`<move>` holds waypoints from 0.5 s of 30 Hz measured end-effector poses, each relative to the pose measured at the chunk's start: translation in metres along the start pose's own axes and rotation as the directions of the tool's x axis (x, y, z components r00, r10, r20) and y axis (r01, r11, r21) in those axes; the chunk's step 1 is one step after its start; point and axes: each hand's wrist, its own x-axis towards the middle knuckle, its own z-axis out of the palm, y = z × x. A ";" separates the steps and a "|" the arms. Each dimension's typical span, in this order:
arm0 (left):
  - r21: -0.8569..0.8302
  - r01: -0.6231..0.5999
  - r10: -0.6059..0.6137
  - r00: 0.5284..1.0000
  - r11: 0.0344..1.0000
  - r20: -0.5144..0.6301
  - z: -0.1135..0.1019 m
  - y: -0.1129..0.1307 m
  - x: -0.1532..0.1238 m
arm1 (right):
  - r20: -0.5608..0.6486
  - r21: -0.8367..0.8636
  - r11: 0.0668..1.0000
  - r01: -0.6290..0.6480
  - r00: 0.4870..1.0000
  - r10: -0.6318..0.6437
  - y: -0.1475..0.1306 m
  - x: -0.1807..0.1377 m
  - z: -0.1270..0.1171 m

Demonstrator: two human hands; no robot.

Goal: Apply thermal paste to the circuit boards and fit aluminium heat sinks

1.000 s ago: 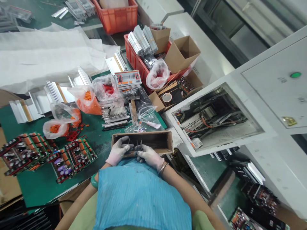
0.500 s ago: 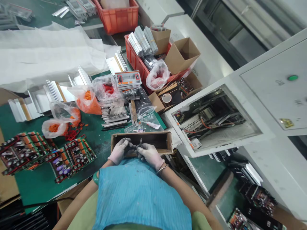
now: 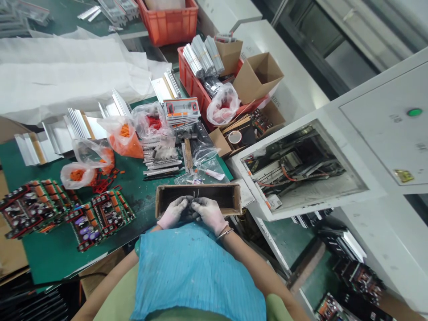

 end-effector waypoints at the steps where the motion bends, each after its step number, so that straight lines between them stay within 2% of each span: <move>1: -0.014 0.012 -0.012 1.000 1.000 0.016 0.000 0.000 -0.001 | 0.003 -0.004 1.000 -0.001 1.000 0.001 0.000 0.000 -0.001; 6: -0.069 0.074 -0.069 0.994 0.995 0.080 0.001 0.002 -0.002 | -0.041 0.027 0.998 0.054 0.998 -0.053 0.003 0.001 -0.005; 9: -0.067 0.060 -0.056 0.997 0.996 0.051 -0.001 0.000 -0.001 | -0.050 0.068 0.997 0.048 0.998 -0.045 0.002 0.000 -0.006; 11: -0.051 0.023 -0.023 1.000 0.998 0.003 -0.002 -0.001 0.001 | -0.046 -0.012 0.998 0.064 0.997 -0.064 0.000 -0.003 -0.005; 15: 0.010 -0.045 0.046 0.997 0.999 -0.060 -0.002 -0.001 0.004 | -0.009 -0.270 0.940 0.207 0.976 -0.218 -0.007 -0.009 0.000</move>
